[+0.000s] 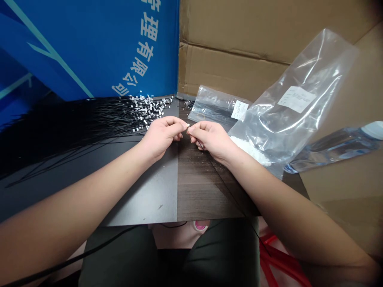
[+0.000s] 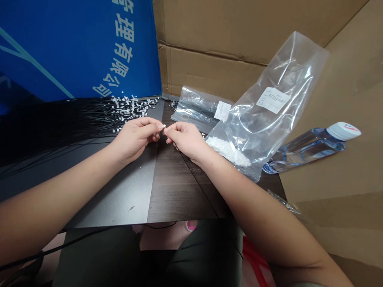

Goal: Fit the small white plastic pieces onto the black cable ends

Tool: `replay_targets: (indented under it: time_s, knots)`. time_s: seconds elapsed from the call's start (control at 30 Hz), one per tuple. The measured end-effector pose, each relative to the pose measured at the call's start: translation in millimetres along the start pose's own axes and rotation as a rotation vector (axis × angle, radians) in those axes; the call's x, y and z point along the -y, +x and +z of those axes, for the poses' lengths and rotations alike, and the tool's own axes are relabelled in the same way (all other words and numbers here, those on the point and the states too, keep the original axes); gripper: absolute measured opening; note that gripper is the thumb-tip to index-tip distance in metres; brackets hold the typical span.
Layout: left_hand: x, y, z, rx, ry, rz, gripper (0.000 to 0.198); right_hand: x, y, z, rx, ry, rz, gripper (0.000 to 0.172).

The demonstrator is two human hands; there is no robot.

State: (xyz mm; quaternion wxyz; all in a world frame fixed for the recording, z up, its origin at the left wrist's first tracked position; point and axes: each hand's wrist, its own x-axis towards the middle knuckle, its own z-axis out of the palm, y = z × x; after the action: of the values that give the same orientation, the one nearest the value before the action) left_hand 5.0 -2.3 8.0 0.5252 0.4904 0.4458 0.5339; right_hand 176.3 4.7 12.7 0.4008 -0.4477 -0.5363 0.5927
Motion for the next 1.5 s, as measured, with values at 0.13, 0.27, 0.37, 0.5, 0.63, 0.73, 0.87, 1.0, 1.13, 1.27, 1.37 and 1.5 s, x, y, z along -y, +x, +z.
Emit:
replay_targets:
  time_s: [0.13,0.27,0.37,0.5,0.63,0.73,0.87,1.0,1.13,1.27,1.37,1.5]
  knots:
    - [1.1,0.7,-1.1,0.0,-0.013,-0.026,0.006,-0.6,0.2,-0.3,-0.001,0.005,-0.009,0.016]
    - [0.5,1.3,-0.3,0.001,-0.035,-0.062,0.011,-1.5,0.4,-1.0,-0.001,-0.019,-0.03,0.017]
    - [-1.2,1.1,0.6,-0.008,-0.034,-0.071,0.014,-2.7,0.9,-2.3,0.005,-0.034,-0.044,0.017]
    - [-1.4,1.3,0.0,-0.006,-0.003,-0.05,0.016,-4.1,2.1,-4.0,0.007,-0.052,-0.058,0.016]
    - [0.9,2.0,-1.3,0.014,0.04,-0.023,0.016,-3.9,1.8,-3.7,0.011,-0.068,-0.07,0.016]
    - [1.6,2.0,-1.1,0.019,0.097,0.013,0.019,-3.7,1.2,-3.1,0.012,-0.076,-0.071,0.017]
    - [0.9,1.0,-0.1,0.023,0.152,0.053,0.022,-5.8,1.8,-3.2,0.016,-0.086,-0.077,0.017]
    - [0.9,0.3,0.5,0.021,0.181,0.063,0.022,-8.6,2.7,-3.3,0.018,-0.093,-0.086,0.016]
    - [0.7,-0.6,0.9,0.026,0.191,0.083,0.021,-9.1,3.1,-2.7,0.015,-0.088,-0.094,0.015]
    - [0.4,-1.0,1.3,0.025,0.2,0.099,0.022,-8.2,3.3,-2.3,0.012,-0.075,-0.089,0.015]
    - [2.7,0.2,1.3,0.01,0.216,0.141,0.023,-7.2,3.0,-1.5,0.012,-0.057,-0.086,0.016]
    - [7.6,1.6,2.1,-0.043,0.253,0.18,0.02,-6.5,2.6,0.6,0.004,-0.046,-0.11,0.017]
